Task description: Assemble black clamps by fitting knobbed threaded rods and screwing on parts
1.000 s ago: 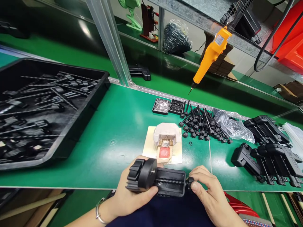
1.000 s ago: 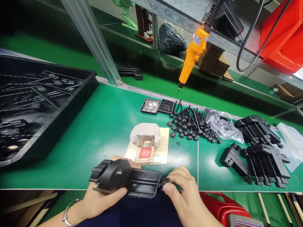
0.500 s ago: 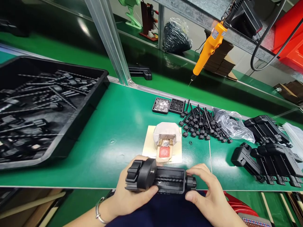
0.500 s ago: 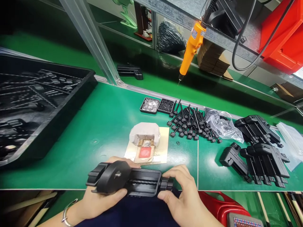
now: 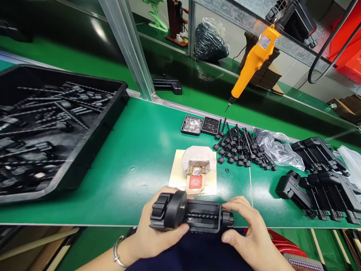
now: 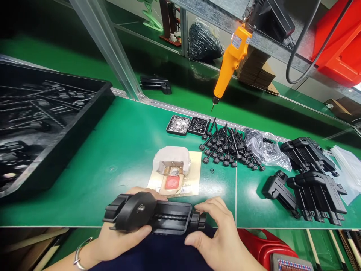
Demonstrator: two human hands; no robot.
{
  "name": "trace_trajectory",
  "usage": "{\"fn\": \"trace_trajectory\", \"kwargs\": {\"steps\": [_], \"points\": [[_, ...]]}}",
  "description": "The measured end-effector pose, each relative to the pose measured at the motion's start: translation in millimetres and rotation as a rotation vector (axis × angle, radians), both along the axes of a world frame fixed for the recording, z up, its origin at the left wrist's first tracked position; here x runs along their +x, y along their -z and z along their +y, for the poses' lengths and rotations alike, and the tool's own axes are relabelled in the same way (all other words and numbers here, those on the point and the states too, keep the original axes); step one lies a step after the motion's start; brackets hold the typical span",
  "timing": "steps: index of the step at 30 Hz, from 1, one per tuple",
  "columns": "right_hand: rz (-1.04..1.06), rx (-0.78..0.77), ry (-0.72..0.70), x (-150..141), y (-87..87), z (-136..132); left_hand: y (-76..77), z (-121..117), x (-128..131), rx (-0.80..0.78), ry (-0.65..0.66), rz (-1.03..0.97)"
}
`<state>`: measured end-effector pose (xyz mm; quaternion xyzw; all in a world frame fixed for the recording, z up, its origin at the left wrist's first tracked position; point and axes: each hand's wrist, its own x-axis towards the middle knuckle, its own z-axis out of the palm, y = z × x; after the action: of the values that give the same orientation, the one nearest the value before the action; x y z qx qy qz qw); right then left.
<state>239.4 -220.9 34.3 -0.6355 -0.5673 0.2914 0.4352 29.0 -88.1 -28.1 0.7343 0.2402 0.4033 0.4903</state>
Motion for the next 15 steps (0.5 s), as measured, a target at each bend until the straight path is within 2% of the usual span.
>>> {"fn": "trace_trajectory", "kwargs": {"steps": [4, 8, 12, 15], "points": [[-0.010, -0.004, -0.022, 0, -1.8, 3, 7.1, -2, 0, -0.098, 0.009, 0.007], [-0.089, 0.175, -0.001, 0, 7.0, 9, 11.7, -5, 1, -0.127, 0.024, -0.025], [-0.245, 0.319, -0.093, 13, 18.4, 11, 7.2, -7, 8, -0.159, -0.006, -0.107], [-0.413, 0.318, -0.134, 28, 11.3, 9, -3.0, -8, 15, -0.244, -0.050, -0.222]]}}
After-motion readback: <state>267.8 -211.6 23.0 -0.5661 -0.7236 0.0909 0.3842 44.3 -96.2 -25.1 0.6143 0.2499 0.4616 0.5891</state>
